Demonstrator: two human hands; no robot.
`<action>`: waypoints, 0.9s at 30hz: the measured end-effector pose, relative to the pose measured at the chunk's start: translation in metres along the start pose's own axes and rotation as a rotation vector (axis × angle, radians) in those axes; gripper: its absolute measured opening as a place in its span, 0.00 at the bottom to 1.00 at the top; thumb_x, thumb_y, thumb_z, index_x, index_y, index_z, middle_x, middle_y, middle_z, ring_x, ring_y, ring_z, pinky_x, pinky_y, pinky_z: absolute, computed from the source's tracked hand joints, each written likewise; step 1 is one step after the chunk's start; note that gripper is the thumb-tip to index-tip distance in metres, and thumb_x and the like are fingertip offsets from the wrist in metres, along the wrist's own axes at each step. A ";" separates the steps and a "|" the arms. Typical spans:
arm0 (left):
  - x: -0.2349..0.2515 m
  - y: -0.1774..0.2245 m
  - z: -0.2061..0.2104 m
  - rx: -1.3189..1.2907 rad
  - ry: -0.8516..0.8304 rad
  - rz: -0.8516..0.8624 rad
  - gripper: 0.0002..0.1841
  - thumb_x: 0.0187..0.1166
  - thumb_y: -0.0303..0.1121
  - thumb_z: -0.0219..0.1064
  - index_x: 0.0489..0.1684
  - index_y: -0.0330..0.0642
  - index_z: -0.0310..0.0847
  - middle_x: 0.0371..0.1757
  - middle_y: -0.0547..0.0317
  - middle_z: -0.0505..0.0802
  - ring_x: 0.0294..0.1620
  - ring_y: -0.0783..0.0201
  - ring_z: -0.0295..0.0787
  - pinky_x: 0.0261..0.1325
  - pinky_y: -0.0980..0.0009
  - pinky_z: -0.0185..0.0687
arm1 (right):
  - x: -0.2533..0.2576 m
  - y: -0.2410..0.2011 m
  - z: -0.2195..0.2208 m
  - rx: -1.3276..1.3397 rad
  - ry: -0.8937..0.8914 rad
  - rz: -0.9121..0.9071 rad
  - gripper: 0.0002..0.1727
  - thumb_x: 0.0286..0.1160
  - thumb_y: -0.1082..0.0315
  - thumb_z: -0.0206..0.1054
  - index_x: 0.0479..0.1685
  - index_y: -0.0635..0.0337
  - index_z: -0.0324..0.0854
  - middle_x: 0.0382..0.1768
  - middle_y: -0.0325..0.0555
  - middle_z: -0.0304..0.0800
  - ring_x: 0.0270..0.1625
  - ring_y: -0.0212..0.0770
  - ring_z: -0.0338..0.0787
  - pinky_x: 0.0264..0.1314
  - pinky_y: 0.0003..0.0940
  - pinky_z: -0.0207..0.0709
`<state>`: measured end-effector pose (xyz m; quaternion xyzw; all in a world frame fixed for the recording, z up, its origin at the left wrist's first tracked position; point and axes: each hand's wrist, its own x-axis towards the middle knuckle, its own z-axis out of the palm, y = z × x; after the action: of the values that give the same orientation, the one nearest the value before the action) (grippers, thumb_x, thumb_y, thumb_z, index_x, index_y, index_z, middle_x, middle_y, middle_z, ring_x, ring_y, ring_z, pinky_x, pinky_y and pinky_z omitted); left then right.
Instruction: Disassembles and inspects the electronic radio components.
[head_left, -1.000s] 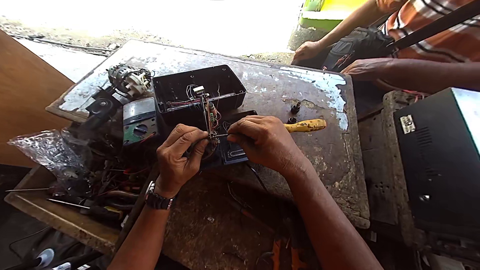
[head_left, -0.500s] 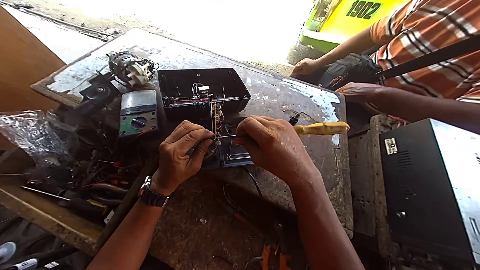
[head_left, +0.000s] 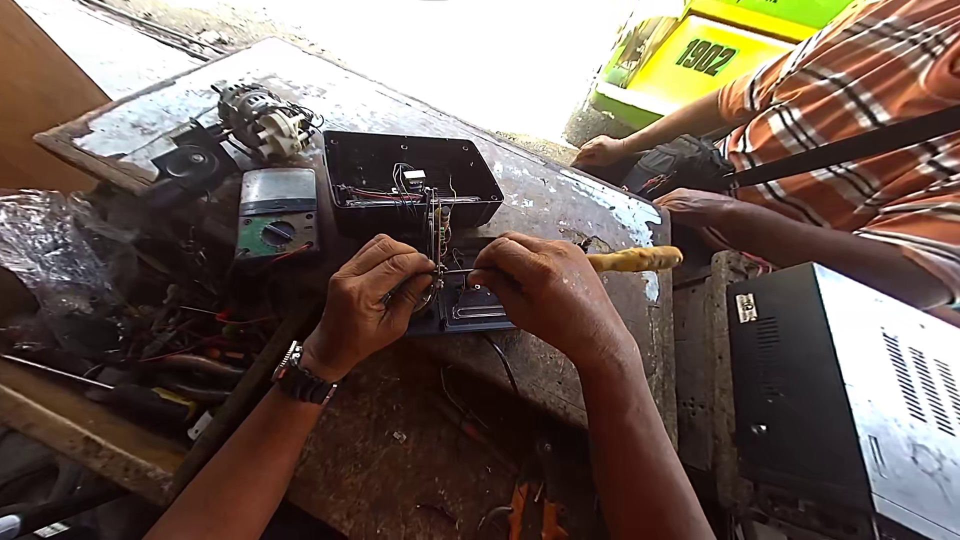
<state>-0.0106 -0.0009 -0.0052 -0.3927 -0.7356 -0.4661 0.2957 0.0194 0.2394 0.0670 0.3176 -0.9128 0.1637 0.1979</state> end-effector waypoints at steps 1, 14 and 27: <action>0.000 0.000 0.000 -0.001 0.000 0.001 0.07 0.78 0.26 0.70 0.46 0.32 0.92 0.48 0.52 0.93 0.55 0.63 0.89 0.60 0.70 0.87 | 0.000 0.000 0.000 -0.018 -0.019 0.003 0.10 0.84 0.60 0.65 0.38 0.53 0.89 0.33 0.35 0.89 0.31 0.34 0.87 0.29 0.35 0.79; -0.002 0.000 -0.002 -0.054 -0.044 -0.064 0.18 0.79 0.32 0.73 0.63 0.33 0.87 0.55 0.53 0.91 0.58 0.66 0.89 0.64 0.71 0.87 | -0.002 -0.003 -0.002 -0.010 -0.019 0.048 0.10 0.84 0.58 0.66 0.41 0.53 0.89 0.36 0.35 0.89 0.31 0.32 0.86 0.31 0.33 0.80; -0.005 -0.001 -0.007 -0.075 0.000 -0.018 0.07 0.79 0.25 0.71 0.48 0.31 0.90 0.50 0.52 0.92 0.55 0.65 0.90 0.62 0.70 0.88 | -0.005 -0.015 0.002 0.024 -0.008 0.111 0.10 0.77 0.58 0.71 0.43 0.53 0.87 0.32 0.34 0.85 0.26 0.30 0.80 0.28 0.31 0.77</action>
<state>-0.0086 -0.0087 -0.0070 -0.3968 -0.7212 -0.4960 0.2762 0.0320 0.2304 0.0650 0.2697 -0.9277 0.1839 0.1813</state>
